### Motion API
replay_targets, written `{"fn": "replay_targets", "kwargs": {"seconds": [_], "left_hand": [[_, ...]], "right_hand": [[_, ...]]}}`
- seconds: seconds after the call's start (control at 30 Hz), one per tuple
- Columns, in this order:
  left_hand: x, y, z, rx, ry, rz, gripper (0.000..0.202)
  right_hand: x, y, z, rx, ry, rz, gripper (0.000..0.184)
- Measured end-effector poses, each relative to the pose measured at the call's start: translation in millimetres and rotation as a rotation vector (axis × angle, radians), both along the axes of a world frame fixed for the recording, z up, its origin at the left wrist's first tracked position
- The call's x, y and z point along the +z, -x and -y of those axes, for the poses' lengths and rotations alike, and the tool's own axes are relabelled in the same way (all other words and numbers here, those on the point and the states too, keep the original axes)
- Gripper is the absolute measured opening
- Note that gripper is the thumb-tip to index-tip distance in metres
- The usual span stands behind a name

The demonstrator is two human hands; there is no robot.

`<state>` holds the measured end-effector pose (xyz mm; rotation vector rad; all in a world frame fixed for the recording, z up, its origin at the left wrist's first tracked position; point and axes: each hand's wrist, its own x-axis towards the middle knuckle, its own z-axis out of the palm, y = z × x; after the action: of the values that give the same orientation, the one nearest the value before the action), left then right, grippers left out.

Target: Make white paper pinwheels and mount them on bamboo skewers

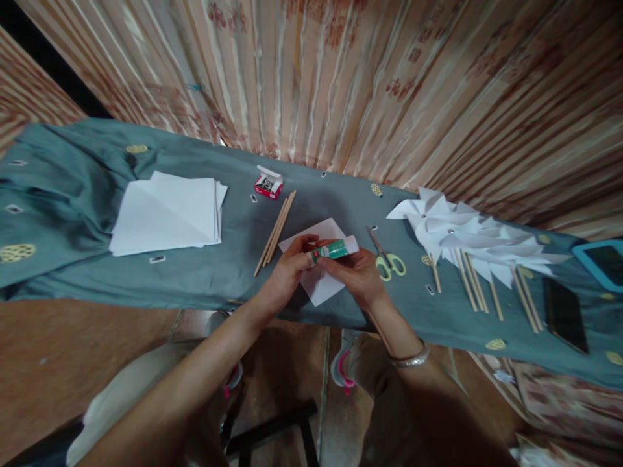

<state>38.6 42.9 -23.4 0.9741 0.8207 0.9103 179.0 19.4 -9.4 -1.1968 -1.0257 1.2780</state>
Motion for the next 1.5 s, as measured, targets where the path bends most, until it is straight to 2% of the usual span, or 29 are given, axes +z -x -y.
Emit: {"fn": "replay_targets", "kwargs": {"seconds": [0.17,0.4,0.6,0.67,0.73,0.8,0.9,1.0,1.13,1.27,1.4,1.43,1.5], "left_hand": [[7.7,0,3,0.044,0.076,0.119,0.047],[-1.4,11,7,0.11,0.028,0.079,0.044],[7.0,20,-2,0.139,-0.016,0.057,0.043],[10.8,29,-10,0.2,-0.083,-0.027,0.041],[13.3,44,-19,0.251,-0.158,-0.206,0.039],[13.8,62,-28,0.303,-0.324,-0.488,0.037],[9.8,85,-39,0.337,-0.561,-0.894,0.041],[1.9,97,-44,0.294,-0.712,-1.101,0.041],[-4.8,100,-43,0.213,-0.83,-1.316,0.038],[0.4,97,-37,0.212,-0.891,-1.365,0.044],[6.8,82,-24,0.237,-1.017,-1.235,0.048],[6.6,75,-18,0.186,-1.064,-1.18,0.045],[3.9,60,-4,-0.007,-1.133,-1.065,0.04]], "right_hand": [[-2.7,9,0,0.016,0.011,-0.041,0.031],[-4.7,25,1,0.047,0.027,-0.041,0.031],[0.3,25,-6,0.085,-0.027,0.024,0.035],[2.3,17,-10,0.052,-0.08,0.09,0.039],[2.9,4,-16,-0.028,-0.135,0.169,0.042],[1.6,-13,-20,-0.096,-0.165,0.299,0.04],[-2.4,-37,-22,-0.158,-0.186,0.621,0.031],[-4.4,-52,-15,-0.075,-0.178,0.867,0.026],[-1.1,-54,6,0.161,-0.236,0.995,0.028],[-0.7,-46,32,0.336,-0.308,1.093,0.049],[-7.1,-43,48,0.366,-0.331,1.126,0.055],[-8.6,-43,50,0.357,-0.339,1.127,0.054],[-10.4,-43,50,0.337,-0.358,1.129,0.051]]}}
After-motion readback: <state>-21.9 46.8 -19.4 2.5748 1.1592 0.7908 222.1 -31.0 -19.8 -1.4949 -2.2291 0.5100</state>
